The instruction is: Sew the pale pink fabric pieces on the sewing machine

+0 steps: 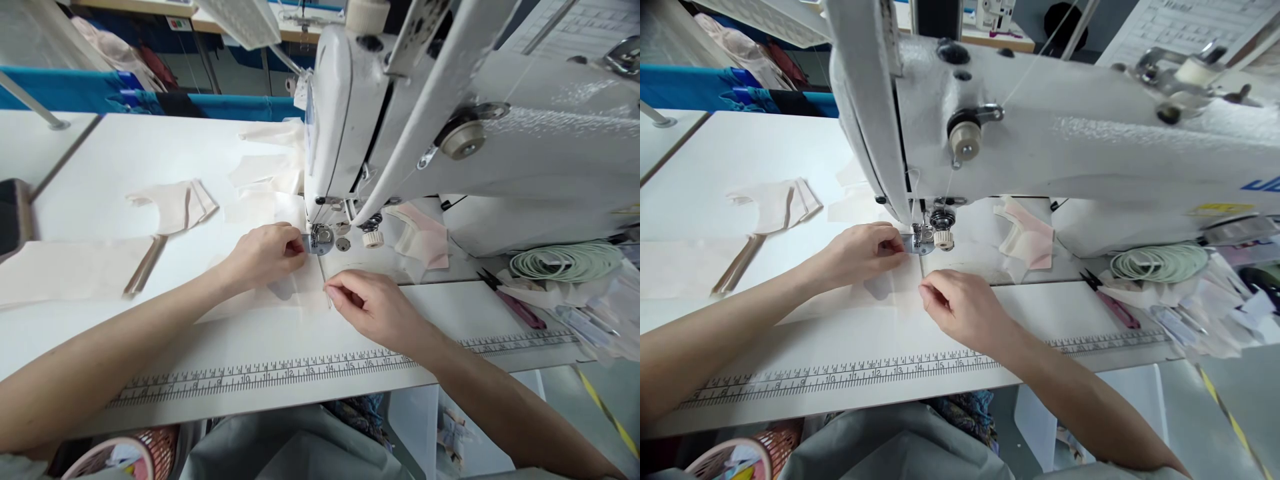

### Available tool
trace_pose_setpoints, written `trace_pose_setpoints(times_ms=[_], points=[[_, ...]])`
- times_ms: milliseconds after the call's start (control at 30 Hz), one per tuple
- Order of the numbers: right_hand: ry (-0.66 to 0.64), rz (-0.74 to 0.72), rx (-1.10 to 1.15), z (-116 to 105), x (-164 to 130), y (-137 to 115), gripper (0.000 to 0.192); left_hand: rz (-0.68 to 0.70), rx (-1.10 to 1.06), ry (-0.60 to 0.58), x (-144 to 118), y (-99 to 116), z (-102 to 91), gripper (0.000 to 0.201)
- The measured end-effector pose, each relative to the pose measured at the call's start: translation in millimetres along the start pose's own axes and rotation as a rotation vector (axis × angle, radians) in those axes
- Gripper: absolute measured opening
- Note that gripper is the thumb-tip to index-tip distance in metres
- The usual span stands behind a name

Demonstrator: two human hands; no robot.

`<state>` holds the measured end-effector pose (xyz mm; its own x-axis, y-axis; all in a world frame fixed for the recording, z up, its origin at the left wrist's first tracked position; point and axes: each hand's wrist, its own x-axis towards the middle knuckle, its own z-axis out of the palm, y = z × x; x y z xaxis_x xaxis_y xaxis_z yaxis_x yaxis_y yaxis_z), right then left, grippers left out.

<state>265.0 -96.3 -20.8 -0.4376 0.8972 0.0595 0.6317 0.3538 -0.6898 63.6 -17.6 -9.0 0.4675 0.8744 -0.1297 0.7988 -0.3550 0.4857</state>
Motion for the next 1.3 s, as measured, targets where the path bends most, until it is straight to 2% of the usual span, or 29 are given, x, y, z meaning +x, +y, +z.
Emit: trace_pose_setpoints(times_ms=[67,200,500,733,800,900,967,1067,1133,1300], points=[[0.111,-0.132,-0.273,4,0,3,0.03,-0.005,-0.004,0.002,0,0,0.5,0.017],[0.132,-0.215,-0.592,10,0,5,0.039,-0.023,-0.014,-0.009,0,0,0.2,0.015],[0.084,-0.189,-0.729,11,0,3,0.04,-0.004,0.003,-0.007,0,0,-0.3,0.015],[0.059,-0.187,-0.74,10,1,2,0.04,-0.012,0.065,0.022,-5,2,-1.7,0.014],[0.052,-0.182,-0.74,10,1,1,0.04,0.064,0.143,0.102,-13,1,-6.4,0.018],[0.045,-0.185,-0.733,9,2,0,0.04,0.264,0.275,0.241,-32,1,-10.8,0.024],[0.052,-0.189,-0.73,10,2,0,0.04,0.396,0.318,0.269,-45,2,-6.8,0.028],[0.072,-0.198,-0.726,10,1,1,0.038,0.568,0.398,0.263,-61,4,10.3,0.031],[0.084,-0.206,-0.722,11,0,2,0.038,0.62,0.466,0.263,-66,5,23.5,0.031],[0.106,-0.213,-0.72,13,0,2,0.038,0.605,0.513,0.312,-64,1,41.1,0.036]])
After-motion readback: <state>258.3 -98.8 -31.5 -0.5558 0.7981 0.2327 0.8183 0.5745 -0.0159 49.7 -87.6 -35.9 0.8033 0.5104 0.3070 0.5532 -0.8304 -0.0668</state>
